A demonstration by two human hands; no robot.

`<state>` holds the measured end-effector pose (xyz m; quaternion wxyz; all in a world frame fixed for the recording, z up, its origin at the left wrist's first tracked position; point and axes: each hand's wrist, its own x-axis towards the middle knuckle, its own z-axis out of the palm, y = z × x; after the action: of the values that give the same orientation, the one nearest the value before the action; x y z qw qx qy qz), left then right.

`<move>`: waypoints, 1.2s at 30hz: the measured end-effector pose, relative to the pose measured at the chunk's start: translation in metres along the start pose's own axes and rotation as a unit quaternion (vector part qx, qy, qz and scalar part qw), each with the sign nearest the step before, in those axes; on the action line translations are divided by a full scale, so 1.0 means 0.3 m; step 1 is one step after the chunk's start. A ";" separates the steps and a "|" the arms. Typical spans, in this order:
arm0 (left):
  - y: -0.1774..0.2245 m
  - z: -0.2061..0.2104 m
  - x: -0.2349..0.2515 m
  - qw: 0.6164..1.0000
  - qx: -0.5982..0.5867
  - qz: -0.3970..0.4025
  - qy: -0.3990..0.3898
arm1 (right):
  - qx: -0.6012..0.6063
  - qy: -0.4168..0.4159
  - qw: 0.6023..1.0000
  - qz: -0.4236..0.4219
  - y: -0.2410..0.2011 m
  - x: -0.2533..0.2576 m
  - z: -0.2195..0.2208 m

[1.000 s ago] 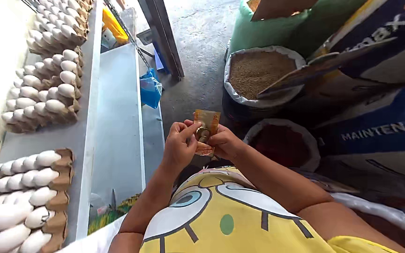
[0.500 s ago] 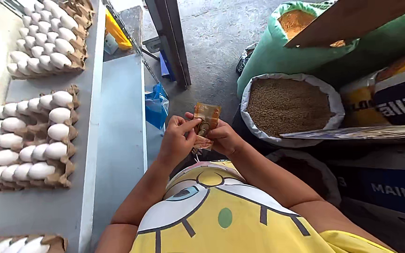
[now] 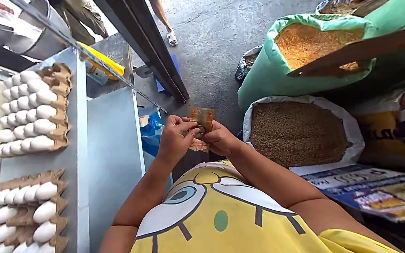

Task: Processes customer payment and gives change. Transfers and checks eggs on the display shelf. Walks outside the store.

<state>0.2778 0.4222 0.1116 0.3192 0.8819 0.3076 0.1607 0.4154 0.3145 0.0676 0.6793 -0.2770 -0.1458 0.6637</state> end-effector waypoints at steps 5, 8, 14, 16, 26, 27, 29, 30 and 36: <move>0.030 0.051 0.332 0.980 -0.141 -0.105 -0.088 | 0.012 0.054 0.998 -0.007 -0.222 0.173 -0.144; 0.054 0.052 0.526 0.852 -0.457 -0.229 -0.115 | -0.012 0.088 0.996 -0.011 -0.348 0.265 -0.213; 0.028 0.025 0.806 0.669 -0.692 -0.247 -0.109 | -0.012 0.110 0.994 -0.007 -0.495 0.438 -0.292; 0.012 0.004 0.890 0.667 -0.701 -0.226 -0.115 | -0.008 0.125 0.992 -0.018 -0.530 0.500 -0.295; -0.035 -0.092 1.394 0.836 -0.481 -0.241 -0.107 | 0.071 0.220 0.959 -0.160 -0.783 0.977 -0.293; -0.043 -0.096 1.449 0.854 -0.445 -0.258 -0.086 | 0.079 0.226 0.955 -0.174 -0.820 1.038 -0.294; -0.062 -0.108 1.564 0.894 -0.365 -0.246 -0.078 | 0.086 0.245 0.943 -0.209 -0.902 1.157 -0.287; -0.067 -0.116 1.619 0.912 -0.327 -0.234 -0.082 | 0.090 0.244 0.939 -0.225 -0.939 1.211 -0.286; -0.047 -0.132 1.906 0.925 -0.313 -0.211 -0.035 | 0.067 0.233 0.947 -0.209 -1.084 1.495 -0.343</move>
<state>0.6865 0.8181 0.1816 0.6161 0.6568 0.4093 0.1465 0.7750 0.7475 0.0942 0.8351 -0.3409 0.0064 0.4317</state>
